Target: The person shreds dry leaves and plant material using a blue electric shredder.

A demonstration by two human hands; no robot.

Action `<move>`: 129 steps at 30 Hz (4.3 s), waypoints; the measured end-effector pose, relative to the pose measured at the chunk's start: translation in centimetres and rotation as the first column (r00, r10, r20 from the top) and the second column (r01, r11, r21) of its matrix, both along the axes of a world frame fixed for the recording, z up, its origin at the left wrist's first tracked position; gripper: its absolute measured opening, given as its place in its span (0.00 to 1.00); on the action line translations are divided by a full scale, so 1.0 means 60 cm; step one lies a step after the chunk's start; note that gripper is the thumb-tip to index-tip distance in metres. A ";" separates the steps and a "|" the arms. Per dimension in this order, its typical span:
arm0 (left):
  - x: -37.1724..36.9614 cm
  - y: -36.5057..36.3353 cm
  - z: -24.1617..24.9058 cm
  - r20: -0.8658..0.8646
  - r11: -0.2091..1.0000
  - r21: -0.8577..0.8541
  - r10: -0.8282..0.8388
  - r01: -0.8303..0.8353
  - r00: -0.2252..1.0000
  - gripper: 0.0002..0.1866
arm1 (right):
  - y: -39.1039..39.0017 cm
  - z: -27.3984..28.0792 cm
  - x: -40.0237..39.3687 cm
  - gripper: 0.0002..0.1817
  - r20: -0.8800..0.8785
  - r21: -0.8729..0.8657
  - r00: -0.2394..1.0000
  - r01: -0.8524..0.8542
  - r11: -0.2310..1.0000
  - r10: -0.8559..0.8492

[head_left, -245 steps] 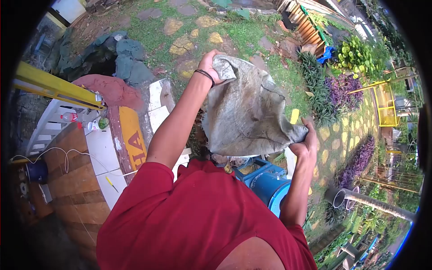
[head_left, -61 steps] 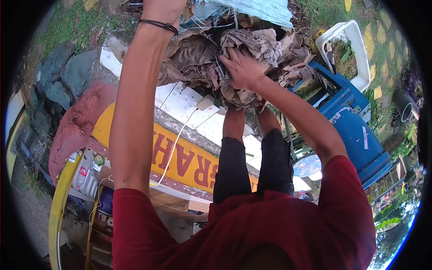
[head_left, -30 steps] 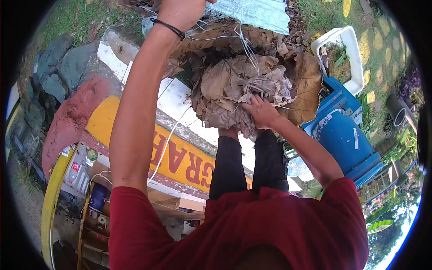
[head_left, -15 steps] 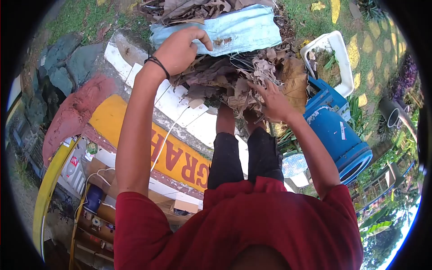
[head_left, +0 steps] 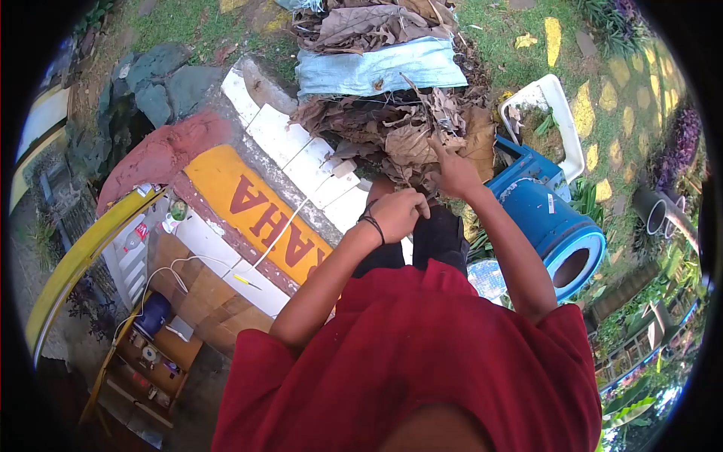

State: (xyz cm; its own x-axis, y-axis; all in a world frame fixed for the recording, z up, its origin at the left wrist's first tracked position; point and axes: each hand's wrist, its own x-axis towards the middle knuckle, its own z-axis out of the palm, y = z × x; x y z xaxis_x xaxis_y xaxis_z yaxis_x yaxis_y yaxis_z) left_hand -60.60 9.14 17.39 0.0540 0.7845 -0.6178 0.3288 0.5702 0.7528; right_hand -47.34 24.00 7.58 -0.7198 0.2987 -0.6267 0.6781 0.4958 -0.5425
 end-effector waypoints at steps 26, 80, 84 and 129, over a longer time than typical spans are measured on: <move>-0.191 -0.073 0.074 -0.594 0.624 -0.244 -0.701 0.742 0.394 0.11 | -0.119 0.442 0.141 0.47 0.531 -0.801 0.301 -0.125 -0.585 -0.792; -0.236 -0.077 -0.088 -0.060 0.902 -0.392 -0.220 0.179 0.974 0.16 | -0.188 0.239 0.377 0.29 0.320 -0.072 0.633 0.758 0.648 -0.705; -0.247 -0.080 -0.085 -0.093 0.910 -0.374 -0.229 0.179 0.969 0.16 | -0.171 0.229 0.388 0.29 0.314 -0.062 0.646 0.745 0.664 -0.696; 0.028 -0.390 -0.334 0.189 0.394 -0.574 0.917 -0.718 0.352 0.13 | 0.275 -0.387 -0.657 0.78 0.282 0.364 0.888 -0.449 0.816 0.363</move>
State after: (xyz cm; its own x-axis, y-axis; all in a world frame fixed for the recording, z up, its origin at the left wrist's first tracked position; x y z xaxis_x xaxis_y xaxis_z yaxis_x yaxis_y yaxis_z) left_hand -58.92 -14.26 -2.66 -0.1733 0.3179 -0.9322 -0.7454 0.5763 0.3351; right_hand -86.77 40.51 -15.63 -0.7119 0.2646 -0.6505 0.4330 0.8946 -0.1100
